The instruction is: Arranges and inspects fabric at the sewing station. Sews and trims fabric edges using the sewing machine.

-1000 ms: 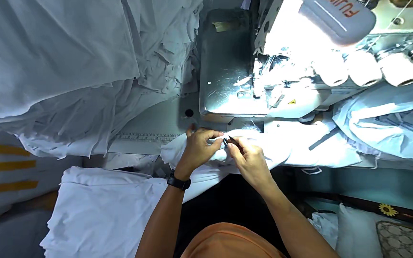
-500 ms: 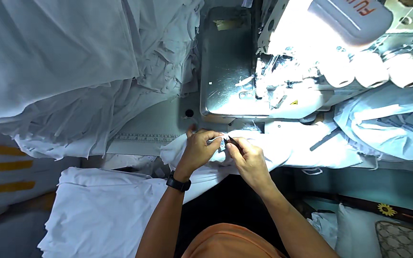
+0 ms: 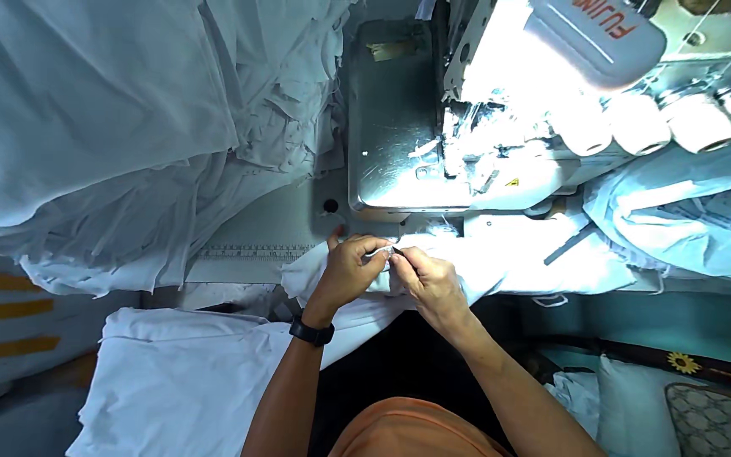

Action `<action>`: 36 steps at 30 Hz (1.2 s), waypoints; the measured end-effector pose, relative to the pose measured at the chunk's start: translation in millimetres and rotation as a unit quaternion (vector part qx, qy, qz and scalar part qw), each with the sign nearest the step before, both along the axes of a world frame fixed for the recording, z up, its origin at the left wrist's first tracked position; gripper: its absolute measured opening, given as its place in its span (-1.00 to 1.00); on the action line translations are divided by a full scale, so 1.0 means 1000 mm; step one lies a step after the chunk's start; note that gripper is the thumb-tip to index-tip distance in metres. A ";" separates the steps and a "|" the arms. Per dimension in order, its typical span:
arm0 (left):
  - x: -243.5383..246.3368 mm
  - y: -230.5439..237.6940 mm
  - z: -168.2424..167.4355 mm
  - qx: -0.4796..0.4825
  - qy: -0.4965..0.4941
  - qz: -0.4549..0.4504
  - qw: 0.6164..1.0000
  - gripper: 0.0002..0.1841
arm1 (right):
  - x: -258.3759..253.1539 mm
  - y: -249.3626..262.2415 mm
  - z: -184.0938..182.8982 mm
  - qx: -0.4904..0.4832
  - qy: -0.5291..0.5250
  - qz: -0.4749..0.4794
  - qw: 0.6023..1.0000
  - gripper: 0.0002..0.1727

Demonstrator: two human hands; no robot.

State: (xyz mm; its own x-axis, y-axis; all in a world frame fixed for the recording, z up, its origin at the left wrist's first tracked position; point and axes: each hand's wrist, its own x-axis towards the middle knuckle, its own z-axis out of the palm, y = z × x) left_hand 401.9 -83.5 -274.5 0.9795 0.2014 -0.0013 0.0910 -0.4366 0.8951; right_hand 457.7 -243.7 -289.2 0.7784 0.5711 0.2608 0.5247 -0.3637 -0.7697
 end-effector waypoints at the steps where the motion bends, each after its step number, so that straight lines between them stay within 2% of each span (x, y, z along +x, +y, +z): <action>1: 0.000 -0.001 0.001 -0.002 0.003 0.004 1.000 -0.80 | 0.000 -0.001 0.001 0.005 0.034 -0.007 0.999 -0.68; 4: 0.000 -0.001 0.003 -0.014 0.011 0.012 1.000 -0.78 | 0.000 -0.005 0.010 0.010 0.167 -0.029 0.986 -0.73; 6: 0.000 -0.001 0.002 -0.016 0.012 0.016 1.000 -0.78 | 0.001 -0.006 0.015 0.005 0.210 -0.034 0.977 -0.74; 23: 0.000 -0.002 0.002 -0.017 0.010 0.022 1.000 -0.77 | 0.003 -0.005 0.017 -0.004 0.235 -0.041 0.971 -0.75; 28: -0.001 -0.002 0.003 -0.031 0.012 0.025 0.999 -0.81 | 0.001 -0.002 0.017 0.058 0.277 -0.048 0.958 -0.79; 33: -0.002 -0.001 0.004 -0.034 0.011 0.019 0.999 -0.84 | -0.002 0.001 0.016 0.147 0.356 -0.047 0.922 -0.78; 34: -0.002 -0.001 0.003 -0.036 0.007 0.021 0.999 -0.84 | -0.002 -0.002 0.018 0.190 0.396 -0.021 0.898 -0.75; 36: -0.001 -0.001 0.002 -0.027 0.003 0.028 0.999 -0.84 | 0.005 -0.013 0.023 0.311 0.483 0.081 0.814 -0.69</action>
